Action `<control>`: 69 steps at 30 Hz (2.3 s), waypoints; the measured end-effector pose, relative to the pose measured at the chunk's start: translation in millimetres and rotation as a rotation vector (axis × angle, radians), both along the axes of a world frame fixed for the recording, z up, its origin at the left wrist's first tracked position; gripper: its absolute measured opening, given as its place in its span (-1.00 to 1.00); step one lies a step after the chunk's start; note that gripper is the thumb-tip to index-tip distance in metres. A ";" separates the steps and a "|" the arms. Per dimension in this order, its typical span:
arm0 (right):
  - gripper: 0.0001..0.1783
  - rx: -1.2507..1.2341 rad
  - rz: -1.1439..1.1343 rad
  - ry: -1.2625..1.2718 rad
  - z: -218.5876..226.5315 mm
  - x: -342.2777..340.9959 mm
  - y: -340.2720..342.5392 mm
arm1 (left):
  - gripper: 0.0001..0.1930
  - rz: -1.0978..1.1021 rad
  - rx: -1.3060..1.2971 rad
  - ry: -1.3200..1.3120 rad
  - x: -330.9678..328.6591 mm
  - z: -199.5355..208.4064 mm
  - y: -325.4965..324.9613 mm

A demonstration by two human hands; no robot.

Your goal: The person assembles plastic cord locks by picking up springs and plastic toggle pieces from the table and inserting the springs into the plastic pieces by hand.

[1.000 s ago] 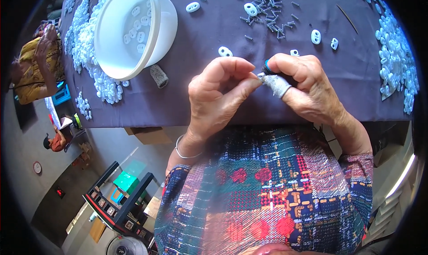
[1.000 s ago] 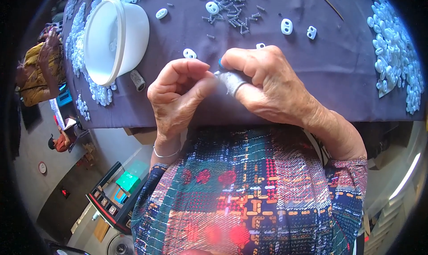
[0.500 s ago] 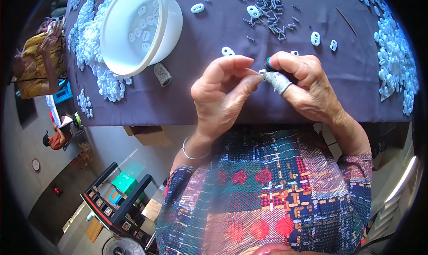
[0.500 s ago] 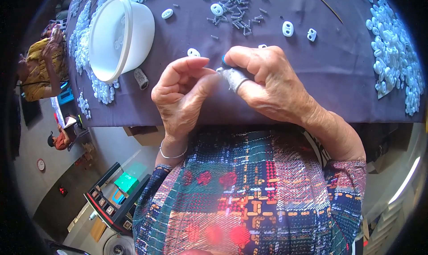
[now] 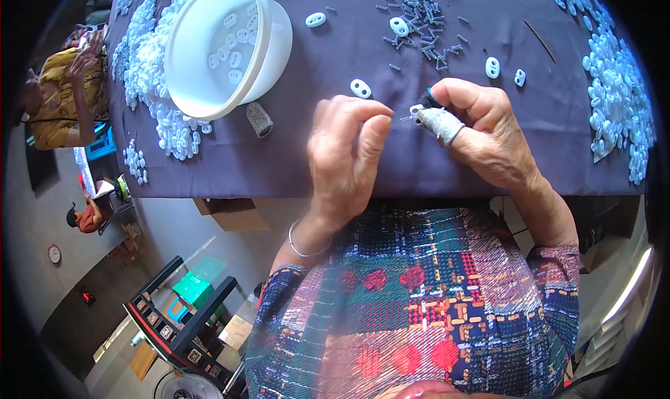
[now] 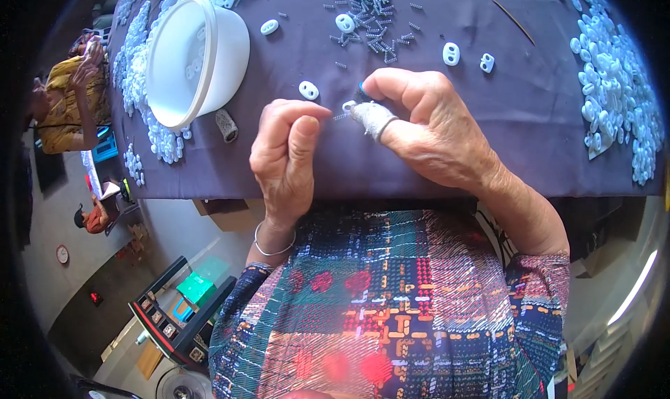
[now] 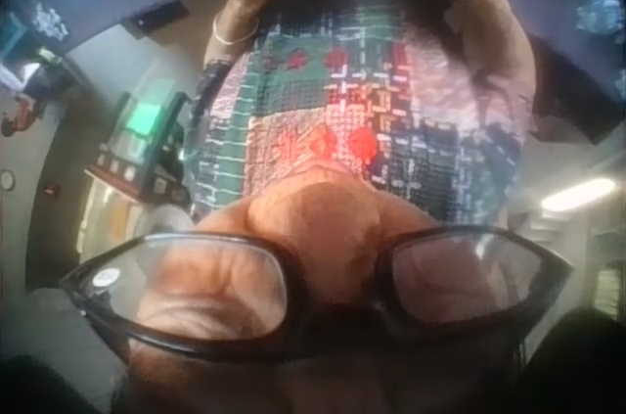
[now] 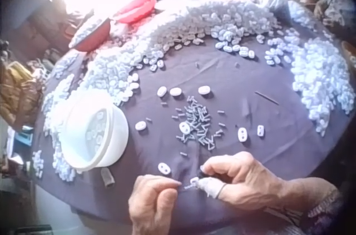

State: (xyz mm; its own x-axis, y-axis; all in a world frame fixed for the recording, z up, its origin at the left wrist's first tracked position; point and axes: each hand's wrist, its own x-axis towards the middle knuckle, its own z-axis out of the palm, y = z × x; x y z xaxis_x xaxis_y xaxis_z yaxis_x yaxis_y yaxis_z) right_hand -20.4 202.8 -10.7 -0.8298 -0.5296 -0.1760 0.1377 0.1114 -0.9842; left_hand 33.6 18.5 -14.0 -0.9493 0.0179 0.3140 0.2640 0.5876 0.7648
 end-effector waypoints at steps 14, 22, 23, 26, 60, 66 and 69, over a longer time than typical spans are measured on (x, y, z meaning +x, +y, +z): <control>-0.91 -0.006 0.063 0.032 0.4 -2.1 1.2 | -0.90 0.006 0.034 -0.014 -7.9 -5.2 14.5; -0.93 0.041 0.081 0.051 3.4 -2.2 -0.3 | -0.92 -0.016 0.005 0.045 -8.2 -8.0 13.5; -0.93 0.029 0.080 0.057 2.3 -1.6 -0.4 | -0.92 -0.017 0.006 0.048 -8.5 -7.9 13.7; -0.95 0.023 0.085 0.084 2.0 -3.1 0.5 | -0.92 -0.015 -0.016 0.069 -8.2 -10.5 15.4; -0.94 -0.048 0.059 0.007 1.5 -5.2 -1.6 | -0.87 -0.070 0.039 0.067 -13.3 -11.3 19.2; -0.94 -0.023 0.015 -0.261 10.5 -4.7 -4.9 | -0.89 -0.044 0.026 0.111 -13.8 -8.1 13.0; -0.95 -0.053 -0.037 -0.079 8.0 -3.1 -2.8 | -0.88 0.175 0.163 0.008 -5.5 1.6 -0.9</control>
State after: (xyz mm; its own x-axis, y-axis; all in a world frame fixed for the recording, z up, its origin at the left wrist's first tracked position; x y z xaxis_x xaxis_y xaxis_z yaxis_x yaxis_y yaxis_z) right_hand -23.4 200.1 -2.7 -0.8334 -0.5093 -0.2145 0.2182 0.0533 -0.9744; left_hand 28.0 17.6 -12.4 -0.9310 -0.1981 0.3066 0.1754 0.4939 0.8516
